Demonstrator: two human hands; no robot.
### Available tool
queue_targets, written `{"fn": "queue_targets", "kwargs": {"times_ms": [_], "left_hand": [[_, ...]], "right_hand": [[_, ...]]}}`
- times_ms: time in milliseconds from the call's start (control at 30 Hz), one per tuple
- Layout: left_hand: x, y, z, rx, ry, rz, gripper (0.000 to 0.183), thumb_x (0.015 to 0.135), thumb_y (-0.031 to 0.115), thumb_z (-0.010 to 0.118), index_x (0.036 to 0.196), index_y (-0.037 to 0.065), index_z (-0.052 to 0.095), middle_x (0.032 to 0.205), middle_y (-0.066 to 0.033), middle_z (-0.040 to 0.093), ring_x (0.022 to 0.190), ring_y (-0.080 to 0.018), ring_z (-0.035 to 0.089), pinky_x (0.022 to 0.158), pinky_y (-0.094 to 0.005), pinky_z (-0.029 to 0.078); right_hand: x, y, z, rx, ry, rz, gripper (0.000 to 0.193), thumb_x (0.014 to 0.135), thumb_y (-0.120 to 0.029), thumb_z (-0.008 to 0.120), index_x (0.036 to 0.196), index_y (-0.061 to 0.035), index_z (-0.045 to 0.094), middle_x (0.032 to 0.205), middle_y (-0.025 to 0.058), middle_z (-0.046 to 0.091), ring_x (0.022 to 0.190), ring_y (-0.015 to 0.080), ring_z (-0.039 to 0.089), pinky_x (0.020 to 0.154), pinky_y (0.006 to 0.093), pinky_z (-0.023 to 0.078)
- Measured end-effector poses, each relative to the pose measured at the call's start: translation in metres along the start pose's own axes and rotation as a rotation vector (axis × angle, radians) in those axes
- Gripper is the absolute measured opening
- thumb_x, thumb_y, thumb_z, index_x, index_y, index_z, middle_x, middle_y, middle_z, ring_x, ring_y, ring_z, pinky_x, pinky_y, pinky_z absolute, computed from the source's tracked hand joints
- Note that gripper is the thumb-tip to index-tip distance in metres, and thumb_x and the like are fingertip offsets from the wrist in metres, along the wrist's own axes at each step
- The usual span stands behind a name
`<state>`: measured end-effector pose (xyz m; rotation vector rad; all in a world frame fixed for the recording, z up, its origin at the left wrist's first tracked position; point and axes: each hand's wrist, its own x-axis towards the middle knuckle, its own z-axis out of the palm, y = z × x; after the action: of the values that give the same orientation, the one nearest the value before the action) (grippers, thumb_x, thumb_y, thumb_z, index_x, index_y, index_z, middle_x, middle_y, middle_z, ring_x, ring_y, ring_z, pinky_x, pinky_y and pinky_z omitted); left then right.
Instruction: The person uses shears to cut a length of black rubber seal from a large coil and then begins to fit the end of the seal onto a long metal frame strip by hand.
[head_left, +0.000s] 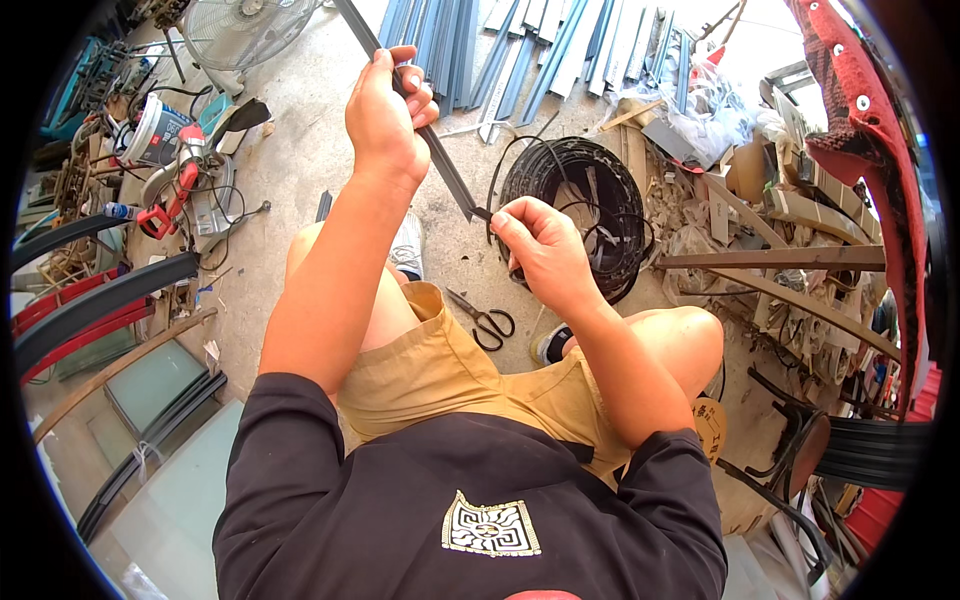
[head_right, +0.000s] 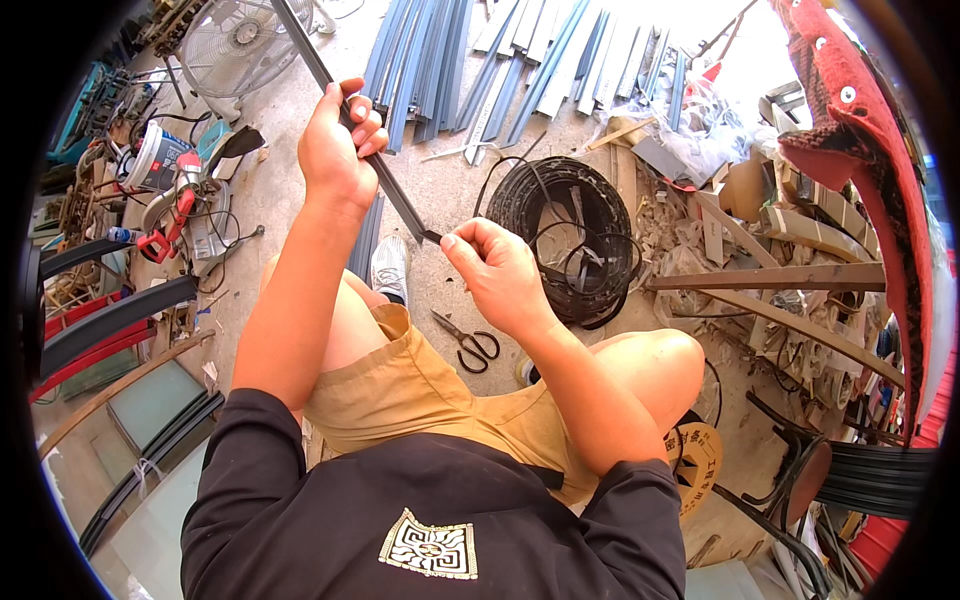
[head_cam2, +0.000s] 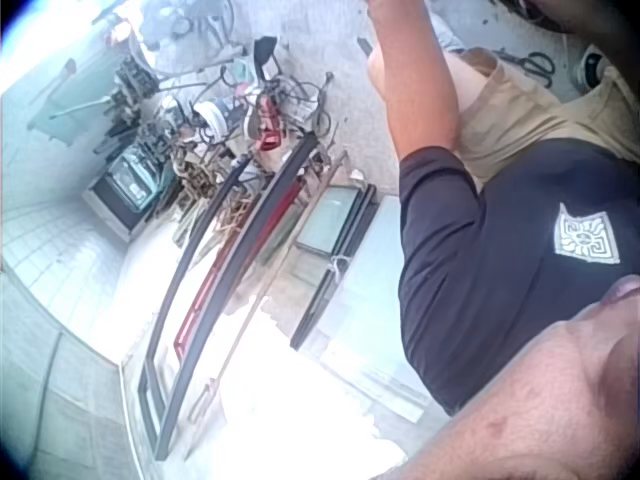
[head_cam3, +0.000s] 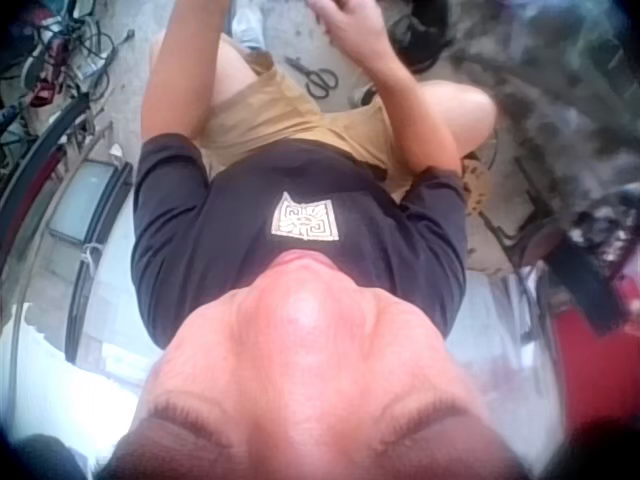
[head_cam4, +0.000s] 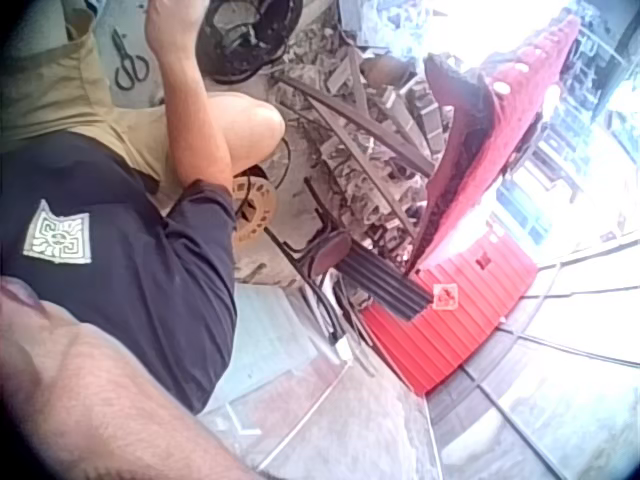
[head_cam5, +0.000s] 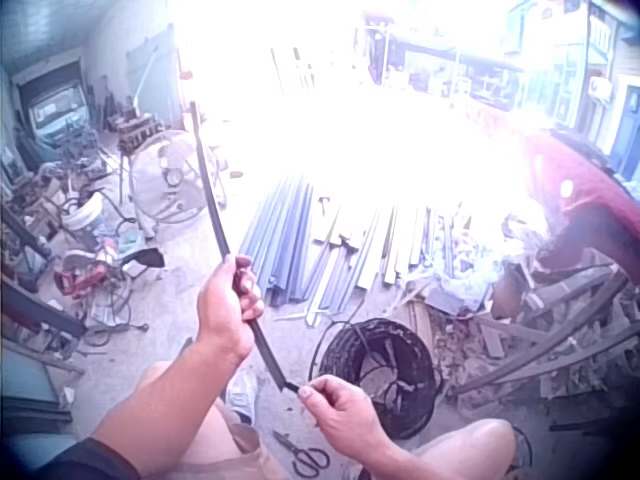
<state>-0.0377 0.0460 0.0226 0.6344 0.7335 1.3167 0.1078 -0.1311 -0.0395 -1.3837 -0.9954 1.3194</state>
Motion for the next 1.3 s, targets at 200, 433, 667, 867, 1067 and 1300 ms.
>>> {"fn": "queue_targets", "kwargs": {"times_ms": [200,433,667,867,1067,1300], "left_hand": [[0.0002,0.0002,-0.0001,0.003,-0.007,0.0,0.029,0.115,0.028,0.042,0.116,0.003,0.057,0.079,-0.0002,0.047,0.06,-0.0084,0.034,0.053,-0.0252,0.029],[0.0011,-0.001,-0.0012,0.007,-0.01,0.001,0.027,0.114,0.026,0.043,0.117,0.003,0.057,0.079,-0.0002,0.048,0.06,-0.0083,0.034,0.053,-0.0251,0.03],[0.0009,-0.0015,-0.0007,0.032,-0.013,-0.024,0.027,0.114,0.026,0.044,0.117,0.002,0.057,0.079,-0.0001,0.048,0.059,-0.008,0.034,0.052,-0.0248,0.03],[-0.0002,-0.0019,-0.0003,0.043,-0.018,-0.028,0.026,0.114,0.025,0.045,0.117,0.002,0.057,0.079,0.0002,0.048,0.059,-0.0078,0.034,0.052,-0.0248,0.03],[-0.0011,-0.0044,0.0002,0.113,-0.029,-0.071,0.026,0.113,0.025,0.046,0.116,0.002,0.057,0.08,0.0008,0.048,0.06,-0.0075,0.034,0.052,-0.0245,0.031],[-0.0033,-0.0061,0.0012,0.137,-0.054,-0.131,0.021,0.11,0.019,0.05,0.116,0.001,0.06,0.081,0.0005,0.051,0.06,-0.0073,0.036,0.053,-0.0244,0.032]], "right_hand": [[-0.0007,0.0016,0.0037,-0.08,0.067,-0.077,0.023,0.104,-0.021,0.07,0.094,-0.0004,0.067,0.069,-0.0054,0.054,0.064,0.003,0.043,0.056,0.0253,0.038],[0.0004,0.0032,0.0007,-0.134,0.026,-0.071,0.017,0.107,-0.02,0.067,0.099,-0.0051,0.067,0.075,-0.0085,0.057,0.064,0.0001,0.048,0.057,0.0196,0.04],[-0.0002,0.0033,0.001,-0.131,0.024,-0.075,0.017,0.107,-0.019,0.067,0.098,-0.0047,0.067,0.075,-0.0086,0.057,0.064,0.0001,0.047,0.058,0.0198,0.04],[-0.0002,0.005,0.0008,-0.139,0.022,-0.08,0.018,0.107,-0.02,0.067,0.097,-0.0043,0.067,0.074,-0.0087,0.056,0.065,0.0001,0.047,0.057,0.0201,0.04],[-0.0005,0.0064,0.0018,-0.164,0.008,-0.077,0.018,0.106,-0.02,0.068,0.097,-0.0041,0.067,0.074,-0.0086,0.056,0.064,0.0001,0.048,0.057,0.0204,0.04],[-0.0006,0.0062,0.0046,-0.127,0.026,-0.059,0.024,0.101,-0.021,0.073,0.092,0.0008,0.069,0.071,-0.0025,0.059,0.065,0.0039,0.047,0.057,0.0258,0.041]]}}
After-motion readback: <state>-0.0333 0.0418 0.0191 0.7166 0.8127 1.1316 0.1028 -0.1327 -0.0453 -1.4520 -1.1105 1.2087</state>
